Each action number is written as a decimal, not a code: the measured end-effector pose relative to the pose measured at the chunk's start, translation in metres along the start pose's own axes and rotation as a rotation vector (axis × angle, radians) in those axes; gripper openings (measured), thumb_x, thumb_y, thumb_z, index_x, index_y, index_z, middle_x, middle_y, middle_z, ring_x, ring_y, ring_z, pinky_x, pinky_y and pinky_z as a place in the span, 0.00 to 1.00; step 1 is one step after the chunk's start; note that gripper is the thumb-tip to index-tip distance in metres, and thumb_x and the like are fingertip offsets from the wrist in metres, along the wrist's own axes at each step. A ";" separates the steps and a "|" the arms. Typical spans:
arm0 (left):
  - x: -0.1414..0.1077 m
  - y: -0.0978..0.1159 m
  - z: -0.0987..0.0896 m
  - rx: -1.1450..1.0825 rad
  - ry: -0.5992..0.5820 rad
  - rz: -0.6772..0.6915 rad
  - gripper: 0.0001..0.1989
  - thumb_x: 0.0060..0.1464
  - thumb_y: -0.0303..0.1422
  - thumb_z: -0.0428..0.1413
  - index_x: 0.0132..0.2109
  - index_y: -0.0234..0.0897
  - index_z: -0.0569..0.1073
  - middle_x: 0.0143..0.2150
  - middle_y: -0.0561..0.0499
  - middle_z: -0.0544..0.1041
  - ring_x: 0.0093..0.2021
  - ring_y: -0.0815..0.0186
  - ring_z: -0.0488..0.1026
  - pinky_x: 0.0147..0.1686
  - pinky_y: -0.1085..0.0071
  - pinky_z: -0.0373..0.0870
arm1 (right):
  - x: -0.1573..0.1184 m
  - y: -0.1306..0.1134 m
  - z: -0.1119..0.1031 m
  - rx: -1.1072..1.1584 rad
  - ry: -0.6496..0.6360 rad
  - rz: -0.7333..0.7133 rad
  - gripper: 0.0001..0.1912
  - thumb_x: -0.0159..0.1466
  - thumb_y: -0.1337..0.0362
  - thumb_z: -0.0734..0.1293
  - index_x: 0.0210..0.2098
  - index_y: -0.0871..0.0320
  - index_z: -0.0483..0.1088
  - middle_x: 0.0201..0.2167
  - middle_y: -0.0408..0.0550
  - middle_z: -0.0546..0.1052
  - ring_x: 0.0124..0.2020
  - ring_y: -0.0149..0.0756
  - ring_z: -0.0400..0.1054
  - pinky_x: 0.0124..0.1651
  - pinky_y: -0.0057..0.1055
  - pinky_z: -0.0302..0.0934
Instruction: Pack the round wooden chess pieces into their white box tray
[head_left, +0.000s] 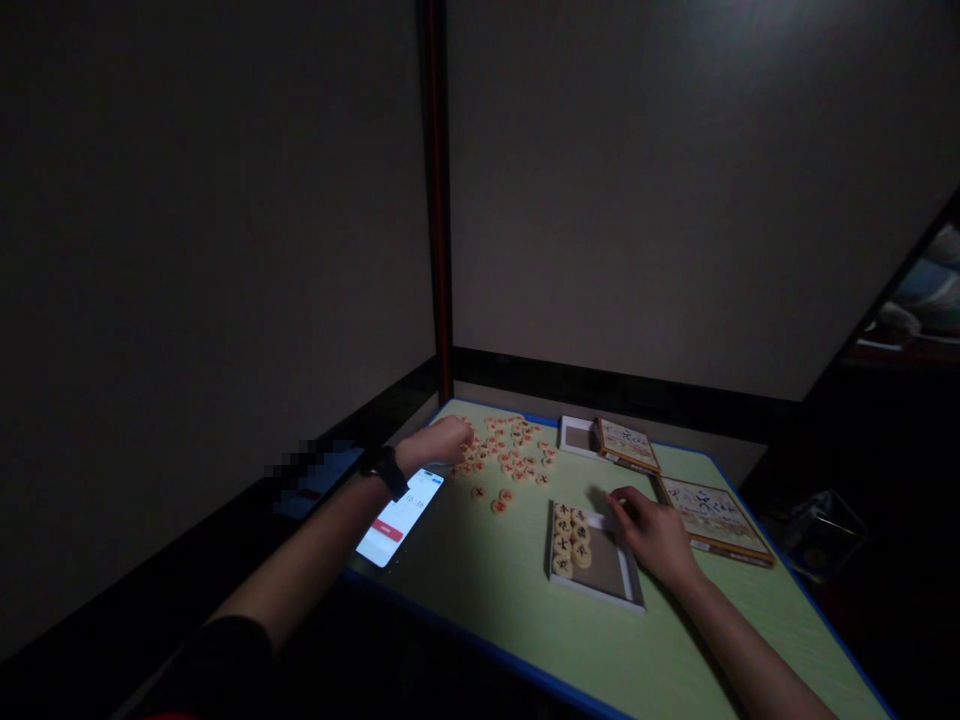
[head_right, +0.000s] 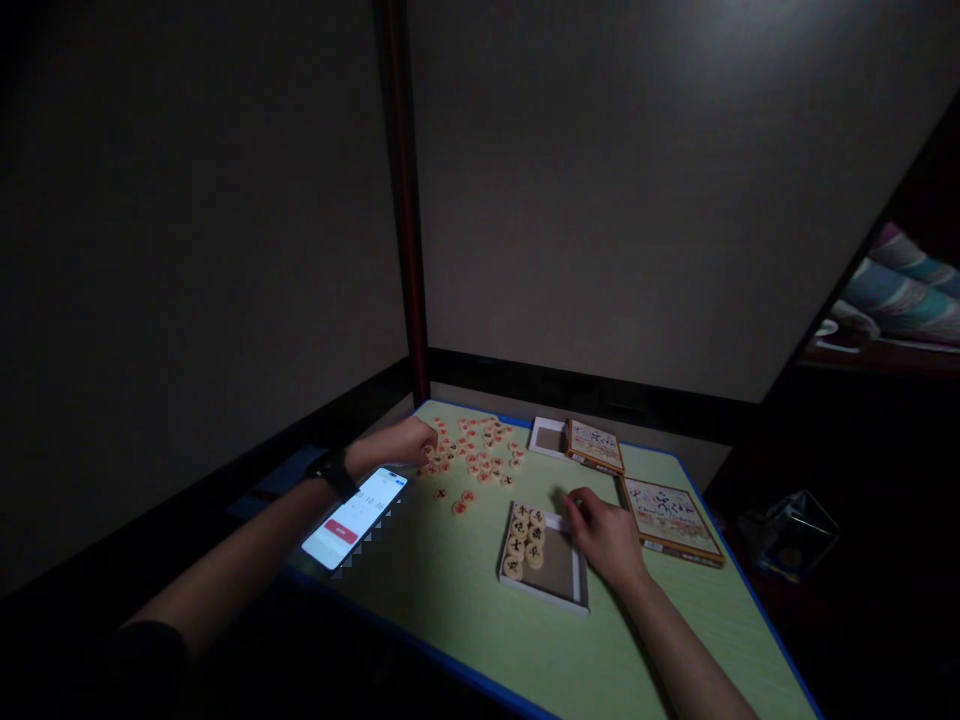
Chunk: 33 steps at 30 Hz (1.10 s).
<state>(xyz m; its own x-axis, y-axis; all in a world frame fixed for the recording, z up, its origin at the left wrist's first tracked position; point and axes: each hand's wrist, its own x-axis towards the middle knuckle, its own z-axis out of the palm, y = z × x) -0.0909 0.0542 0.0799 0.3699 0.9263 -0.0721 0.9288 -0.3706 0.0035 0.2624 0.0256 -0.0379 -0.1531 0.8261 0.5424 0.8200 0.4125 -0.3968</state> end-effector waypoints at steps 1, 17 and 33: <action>0.001 0.004 -0.001 0.002 0.008 0.023 0.11 0.46 0.22 0.53 0.34 0.35 0.79 0.33 0.47 0.79 0.35 0.63 0.74 0.34 0.73 0.66 | 0.000 0.000 -0.001 0.014 0.000 0.006 0.27 0.67 0.43 0.54 0.33 0.55 0.73 0.22 0.49 0.79 0.23 0.41 0.74 0.27 0.31 0.59; 0.021 0.157 0.030 -0.515 0.498 0.370 0.11 0.58 0.27 0.54 0.46 0.37 0.77 0.44 0.48 0.78 0.44 0.64 0.74 0.48 0.70 0.71 | 0.005 -0.057 -0.019 1.386 -0.121 0.464 0.23 0.52 0.54 0.78 0.45 0.55 0.76 0.33 0.46 0.82 0.36 0.37 0.77 0.46 0.39 0.72; 0.036 0.133 0.074 -0.601 0.848 0.194 0.10 0.58 0.29 0.57 0.48 0.38 0.74 0.44 0.48 0.77 0.44 0.63 0.75 0.48 0.69 0.74 | 0.008 -0.035 -0.026 1.360 -0.205 0.473 0.19 0.54 0.55 0.77 0.41 0.58 0.76 0.32 0.48 0.81 0.28 0.33 0.74 0.30 0.27 0.66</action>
<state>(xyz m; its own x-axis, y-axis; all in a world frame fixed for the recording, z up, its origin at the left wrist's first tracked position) 0.0444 0.0332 0.0037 0.1928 0.6857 0.7019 0.6252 -0.6371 0.4507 0.2465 0.0079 -0.0002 -0.1921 0.9765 0.0976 -0.3130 0.0333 -0.9492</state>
